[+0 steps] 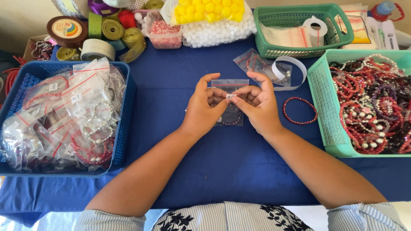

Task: The person writes labels on white tape using a black marker and attaches the labels to small plastic bags containing beaded bracelets.

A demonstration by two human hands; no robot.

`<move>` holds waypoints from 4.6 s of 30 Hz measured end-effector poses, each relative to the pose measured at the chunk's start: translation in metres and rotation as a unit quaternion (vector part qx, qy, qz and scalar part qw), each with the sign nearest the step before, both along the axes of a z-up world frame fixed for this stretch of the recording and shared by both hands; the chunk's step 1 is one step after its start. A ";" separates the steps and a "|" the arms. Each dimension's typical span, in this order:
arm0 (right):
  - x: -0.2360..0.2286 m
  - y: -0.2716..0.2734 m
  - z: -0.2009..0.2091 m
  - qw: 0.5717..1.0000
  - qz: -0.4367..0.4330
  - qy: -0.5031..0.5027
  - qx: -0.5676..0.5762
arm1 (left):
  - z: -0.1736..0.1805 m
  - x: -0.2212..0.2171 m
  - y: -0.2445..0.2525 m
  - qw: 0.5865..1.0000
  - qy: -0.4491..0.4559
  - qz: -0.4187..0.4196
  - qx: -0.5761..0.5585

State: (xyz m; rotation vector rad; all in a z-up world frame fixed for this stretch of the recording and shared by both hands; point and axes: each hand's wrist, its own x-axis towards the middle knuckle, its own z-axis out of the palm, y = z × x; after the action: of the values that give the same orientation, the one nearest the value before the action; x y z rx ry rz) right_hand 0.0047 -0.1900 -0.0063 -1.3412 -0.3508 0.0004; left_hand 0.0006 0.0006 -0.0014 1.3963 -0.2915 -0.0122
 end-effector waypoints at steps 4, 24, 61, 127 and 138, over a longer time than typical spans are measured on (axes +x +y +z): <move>0.001 0.001 0.002 1.000 -0.016 0.008 -0.019 | 0.004 -0.001 0.001 1.000 0.006 0.001 0.015; 0.018 -0.012 -0.027 0.999 -0.028 -0.042 0.003 | -0.017 0.027 0.007 0.999 0.013 -0.025 -0.032; 0.028 0.138 0.060 0.989 0.141 -0.010 -0.048 | 0.065 -0.057 0.136 0.977 -0.020 0.179 -0.114; 0.028 -0.010 0.025 0.759 -0.119 -0.292 -0.569 | 0.010 -0.027 0.023 0.833 -0.281 0.108 0.464; 0.015 -0.011 0.033 0.890 -0.195 -0.273 -0.309 | 0.011 -0.025 0.023 0.849 -0.254 0.116 0.449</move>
State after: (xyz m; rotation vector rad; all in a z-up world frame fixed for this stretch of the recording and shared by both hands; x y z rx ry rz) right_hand 0.0198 -0.2007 0.0263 -2.0256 -0.5772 -0.6649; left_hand -0.0244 0.0232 0.0098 2.3655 -0.6005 0.4865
